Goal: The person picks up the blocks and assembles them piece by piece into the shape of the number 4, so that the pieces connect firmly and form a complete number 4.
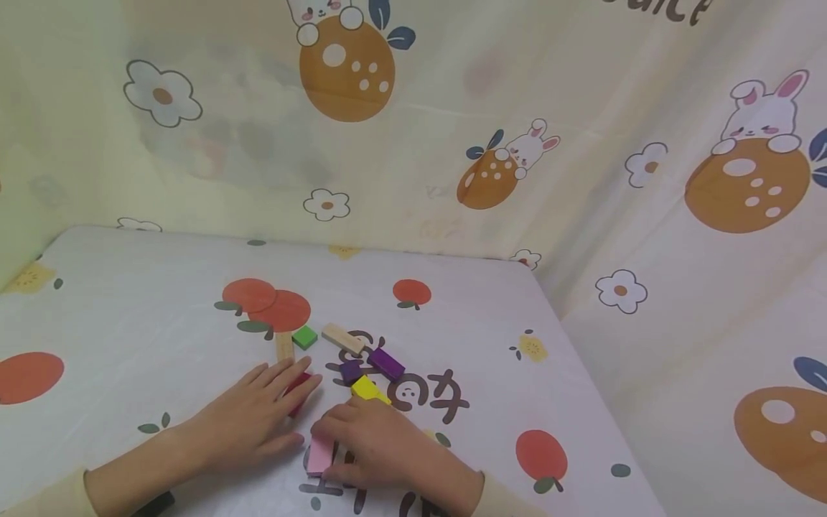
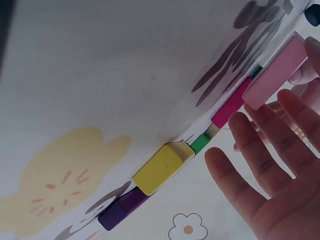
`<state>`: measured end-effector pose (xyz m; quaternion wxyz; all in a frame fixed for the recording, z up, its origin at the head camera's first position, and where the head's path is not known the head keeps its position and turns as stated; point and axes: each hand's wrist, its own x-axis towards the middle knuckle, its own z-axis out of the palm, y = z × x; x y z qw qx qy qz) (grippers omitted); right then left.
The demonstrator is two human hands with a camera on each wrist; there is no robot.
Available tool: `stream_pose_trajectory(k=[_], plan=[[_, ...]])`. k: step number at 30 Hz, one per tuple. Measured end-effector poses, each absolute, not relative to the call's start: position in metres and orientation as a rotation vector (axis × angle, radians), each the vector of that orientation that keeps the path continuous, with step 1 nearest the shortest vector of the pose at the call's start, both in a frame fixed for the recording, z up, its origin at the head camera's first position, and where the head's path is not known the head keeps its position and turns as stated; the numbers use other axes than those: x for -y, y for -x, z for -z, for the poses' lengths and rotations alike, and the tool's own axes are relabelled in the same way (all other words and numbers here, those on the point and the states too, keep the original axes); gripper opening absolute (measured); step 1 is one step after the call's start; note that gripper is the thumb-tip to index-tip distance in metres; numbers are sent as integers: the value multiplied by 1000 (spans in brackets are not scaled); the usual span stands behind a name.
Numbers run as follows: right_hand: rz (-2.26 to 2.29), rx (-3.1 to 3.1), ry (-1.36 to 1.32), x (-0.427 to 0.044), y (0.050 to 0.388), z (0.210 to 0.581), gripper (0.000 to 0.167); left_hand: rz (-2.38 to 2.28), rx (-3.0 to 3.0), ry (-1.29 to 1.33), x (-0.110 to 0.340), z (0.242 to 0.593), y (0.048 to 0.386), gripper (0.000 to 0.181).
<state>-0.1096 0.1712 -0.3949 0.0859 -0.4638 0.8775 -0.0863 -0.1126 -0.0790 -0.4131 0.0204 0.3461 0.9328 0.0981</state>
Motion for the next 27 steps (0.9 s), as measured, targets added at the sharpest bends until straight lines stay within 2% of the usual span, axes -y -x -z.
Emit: stream_pose_trajectory(k=[18,27], plan=[[237,-2622,1504,-171,104,395,41,-296,-2910,-1093,78,411,112,77],[145,-2619,1463,-168,101,396,45,-285,-2916,-1107,78,413,112,77]])
